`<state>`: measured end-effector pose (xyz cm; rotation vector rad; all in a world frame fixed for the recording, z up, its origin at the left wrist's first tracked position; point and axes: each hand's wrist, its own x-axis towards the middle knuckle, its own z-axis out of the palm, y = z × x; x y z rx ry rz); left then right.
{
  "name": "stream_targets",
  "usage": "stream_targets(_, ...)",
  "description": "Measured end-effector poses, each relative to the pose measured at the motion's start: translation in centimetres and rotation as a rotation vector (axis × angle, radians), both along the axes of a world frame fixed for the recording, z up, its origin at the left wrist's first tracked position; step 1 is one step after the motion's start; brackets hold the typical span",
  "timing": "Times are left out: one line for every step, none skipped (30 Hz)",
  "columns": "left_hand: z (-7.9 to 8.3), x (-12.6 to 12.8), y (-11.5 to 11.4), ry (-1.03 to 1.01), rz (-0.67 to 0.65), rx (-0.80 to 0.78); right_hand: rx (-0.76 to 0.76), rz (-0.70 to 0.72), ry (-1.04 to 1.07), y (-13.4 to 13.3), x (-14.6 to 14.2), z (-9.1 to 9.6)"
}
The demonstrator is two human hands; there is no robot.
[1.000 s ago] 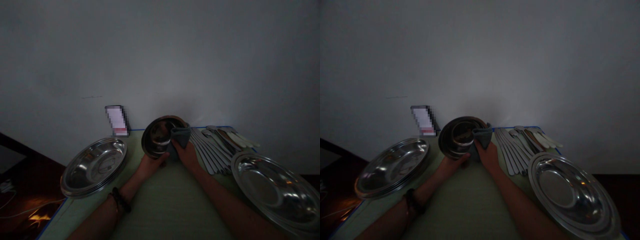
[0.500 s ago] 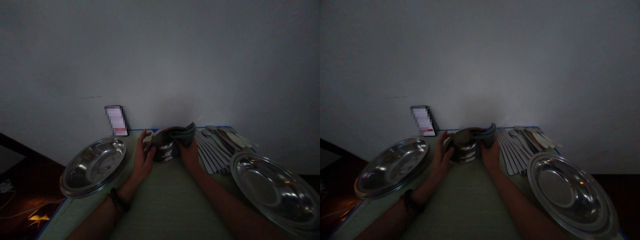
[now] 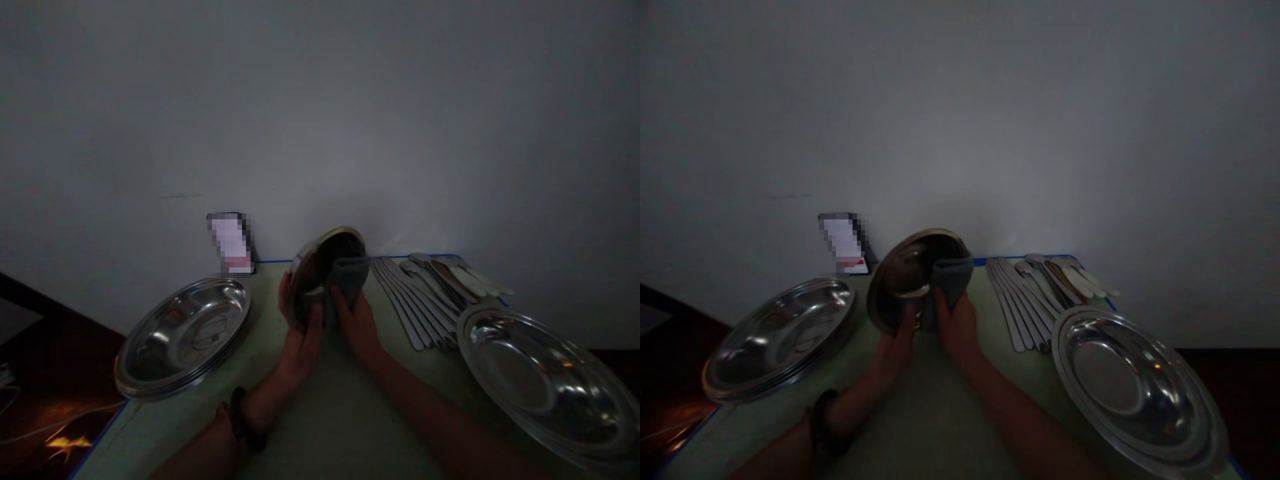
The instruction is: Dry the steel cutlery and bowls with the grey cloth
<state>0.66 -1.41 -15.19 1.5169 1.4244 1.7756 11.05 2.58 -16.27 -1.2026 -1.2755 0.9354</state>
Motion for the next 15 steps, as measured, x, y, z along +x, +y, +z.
stream_targets(-0.1,0.1,0.0,-0.023,-0.022,-0.02,0.01,0.014,0.027,-0.2,-0.2,-0.1)
stream_targets(-0.3,0.1,0.0,-0.047,-0.049,-0.03,0.023,0.009,0.05,-0.3,-0.3,-0.2)
stream_targets(-0.4,-0.1,0.1,-0.072,-0.08,-0.029,0.035,-0.018,0.068,-0.3,-0.3,-0.3)
stream_targets(-0.4,-0.3,0.3,-0.103,-0.112,-0.024,0.045,-0.063,0.083,-0.1,-0.1,-0.3)
stream_targets(-0.5,-0.6,0.5,-0.143,-0.136,-0.019,0.055,-0.112,0.089,0.2,0.2,-0.4)
stream_targets(-0.5,-0.9,0.8,-0.192,-0.155,-0.022,0.066,-0.157,0.089,0.5,0.6,-0.5)
stream_targets(-0.6,-1.2,1.0,-0.248,-0.16,-0.029,0.079,-0.188,0.084,0.8,0.9,-0.5)
stream_targets(-0.6,-1.5,1.2,-0.294,-0.167,-0.051,0.095,-0.201,0.077,1.1,1.2,-0.6)
stream_targets(-0.5,-1.7,1.3,-0.327,-0.163,-0.08,0.115,-0.199,0.066,1.4,1.4,-0.6)
stream_targets(-0.5,-1.8,1.5,-0.346,-0.148,-0.105,0.135,-0.19,0.052,1.6,1.6,-0.6)
stream_targets(-0.4,-1.8,1.6,-0.35,-0.127,-0.128,0.152,-0.182,0.034,1.7,1.7,-0.6)
stream_targets(-0.3,-1.9,1.7,-0.343,-0.107,-0.152,0.161,-0.182,0.014,1.8,1.7,-0.6)
stream_targets(-0.1,-1.9,1.7,-0.333,-0.089,-0.176,0.161,-0.192,-0.004,1.9,1.7,-0.6)
stream_targets(0.0,-1.9,1.8,-0.322,-0.08,-0.201,0.154,-0.207,-0.016,1.9,1.7,-0.6)
stream_targets(0.1,-1.8,1.8,-0.31,-0.081,-0.223,0.147,-0.222,-0.021,2.0,1.7,-0.6)
